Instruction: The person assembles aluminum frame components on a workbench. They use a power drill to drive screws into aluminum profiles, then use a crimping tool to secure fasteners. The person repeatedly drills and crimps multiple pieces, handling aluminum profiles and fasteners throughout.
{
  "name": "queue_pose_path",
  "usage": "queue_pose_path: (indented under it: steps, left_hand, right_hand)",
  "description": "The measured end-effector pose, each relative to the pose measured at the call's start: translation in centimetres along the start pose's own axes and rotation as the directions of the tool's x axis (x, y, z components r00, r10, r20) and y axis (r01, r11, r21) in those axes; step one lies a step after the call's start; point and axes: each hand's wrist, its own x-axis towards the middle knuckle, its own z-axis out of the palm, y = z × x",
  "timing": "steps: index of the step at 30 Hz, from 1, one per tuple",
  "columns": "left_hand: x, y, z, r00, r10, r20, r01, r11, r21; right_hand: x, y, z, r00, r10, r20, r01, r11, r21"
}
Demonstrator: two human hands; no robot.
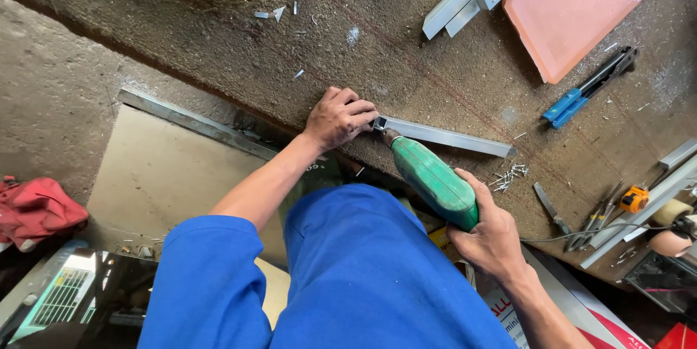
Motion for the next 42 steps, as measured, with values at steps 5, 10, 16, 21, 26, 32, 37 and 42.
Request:
queue_pose_path:
  steps: [5,10,16,21,26,32,37,42]
  left_hand:
    - [0.1,0.0,-0.3,1.0,-0.001,0.022,0.001,1.0,-0.009]
    - [0.9,0.6,-2.2,0.993,-0.034,0.111,0.035,0.999,-0.003]
    - [0.7,0.6,-1.5,0.993,-0.039,0.111,0.044,0.998,-0.041]
    - [0.6,0.7,-0.2,0.989,-0.082,0.123,0.083,0.997,-0.003]
    - [0.6,1.0,0.0,0.991,-0.064,0.115,0.061,0.998,0.022]
    - [0.4,0.8,0.7,0.992,-0.063,0.112,0.061,0.998,0.02]
    - [0.6,0.8,0.6,0.992,-0.067,0.106,0.065,0.998,0.019]
    - [0.4,1.0,0.6,0.992,-0.078,0.1,0.075,0.997,0.033]
  right_hand:
    - [0.1,-0.4,-0.2,0.998,0.054,0.023,-0.054,0.998,-0.031]
    - [0.5,-1.5,-0.7,0.976,0.177,0.13,-0.161,0.979,-0.125]
    - [0.9,-1.5,-0.6,0.942,0.274,0.193,-0.229,0.947,-0.226]
    - [1.2,-2.8,-0.2,0.933,0.264,0.245,-0.198,0.944,-0.265]
    - [1.0,-1.3,0.1,0.932,0.202,0.302,-0.06,0.905,-0.422]
    - [2.0,-3.3,-0.9,0.931,0.154,0.332,0.015,0.891,-0.454]
    - [2.8,-3.7,-1.4,0.918,0.216,0.331,-0.032,0.876,-0.482]
    - [3.2,-2.9,-1.6,0.913,0.226,0.339,-0.071,0.908,-0.413]
